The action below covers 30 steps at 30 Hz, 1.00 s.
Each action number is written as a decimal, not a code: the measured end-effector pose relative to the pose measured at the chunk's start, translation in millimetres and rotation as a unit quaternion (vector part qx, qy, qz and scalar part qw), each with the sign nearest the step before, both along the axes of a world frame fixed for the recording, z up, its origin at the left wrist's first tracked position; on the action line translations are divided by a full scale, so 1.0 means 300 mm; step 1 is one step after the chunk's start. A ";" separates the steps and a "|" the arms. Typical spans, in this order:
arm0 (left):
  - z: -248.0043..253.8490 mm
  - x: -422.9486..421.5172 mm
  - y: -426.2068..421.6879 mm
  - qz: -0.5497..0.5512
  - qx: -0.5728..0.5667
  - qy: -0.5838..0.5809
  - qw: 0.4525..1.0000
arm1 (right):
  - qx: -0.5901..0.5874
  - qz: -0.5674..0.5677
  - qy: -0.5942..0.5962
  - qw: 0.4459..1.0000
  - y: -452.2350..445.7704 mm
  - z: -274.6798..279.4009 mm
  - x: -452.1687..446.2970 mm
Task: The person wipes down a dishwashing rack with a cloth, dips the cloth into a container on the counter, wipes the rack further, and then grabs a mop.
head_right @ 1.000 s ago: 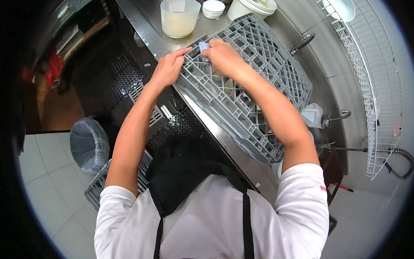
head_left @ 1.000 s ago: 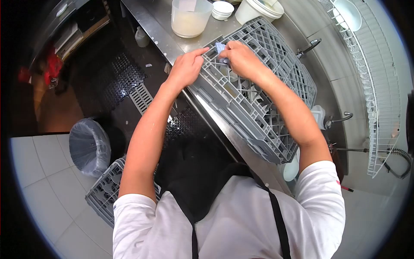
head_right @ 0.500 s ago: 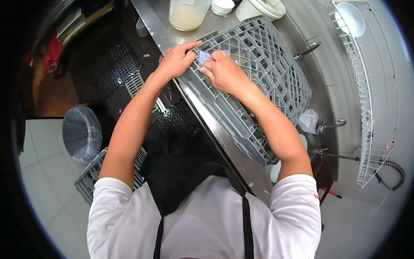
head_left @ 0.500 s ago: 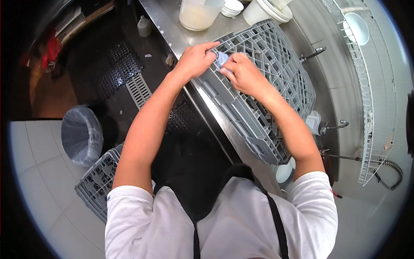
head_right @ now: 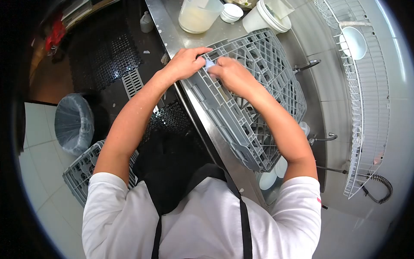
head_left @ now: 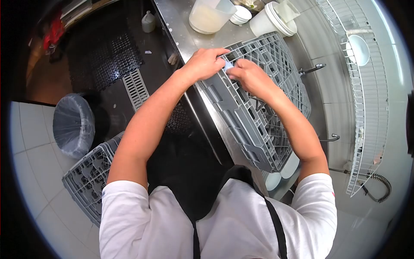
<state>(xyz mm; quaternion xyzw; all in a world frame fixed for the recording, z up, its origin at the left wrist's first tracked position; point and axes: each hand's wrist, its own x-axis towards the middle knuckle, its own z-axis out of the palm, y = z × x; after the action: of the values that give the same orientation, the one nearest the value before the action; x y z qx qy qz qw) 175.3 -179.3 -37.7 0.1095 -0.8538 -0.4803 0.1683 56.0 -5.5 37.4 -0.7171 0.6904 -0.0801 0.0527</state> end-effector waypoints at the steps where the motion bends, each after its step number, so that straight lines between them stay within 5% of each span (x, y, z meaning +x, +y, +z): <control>1: -0.006 -0.003 0.003 0.000 0.003 0.004 1.000 | -0.015 0.001 0.006 1.000 -0.002 -0.008 0.000; 7: 0.010 0.001 -0.019 -0.015 -0.008 -0.004 1.000 | 0.046 -0.037 -0.022 0.998 0.039 0.007 0.010; 12: 0.000 0.000 -0.005 -0.007 -0.003 0.001 1.000 | -0.069 0.030 0.025 0.997 -0.019 -0.028 -0.015; 18: -0.012 -0.005 -0.022 -0.024 -0.030 0.027 0.999 | 0.005 -0.042 -0.059 0.997 0.062 -0.027 -0.002; 22: -0.007 0.006 -0.003 -0.006 -0.012 0.005 1.000 | -0.057 0.016 0.013 0.998 -0.012 -0.046 -0.013; 25: -0.045 -0.015 -0.012 -0.004 -0.024 0.070 0.997 | -0.033 -0.012 -0.008 0.999 0.021 -0.052 -0.015; 30: -0.011 0.020 -0.018 -0.024 -0.011 0.017 0.999 | 0.035 -0.032 0.017 0.999 0.040 -0.017 0.011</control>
<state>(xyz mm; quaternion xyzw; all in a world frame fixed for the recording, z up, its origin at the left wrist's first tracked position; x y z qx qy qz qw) 181.3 -184.8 -41.0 0.0787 -0.8587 -0.4763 0.1719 59.2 6.4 32.3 -0.6936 0.7161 -0.0449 0.0633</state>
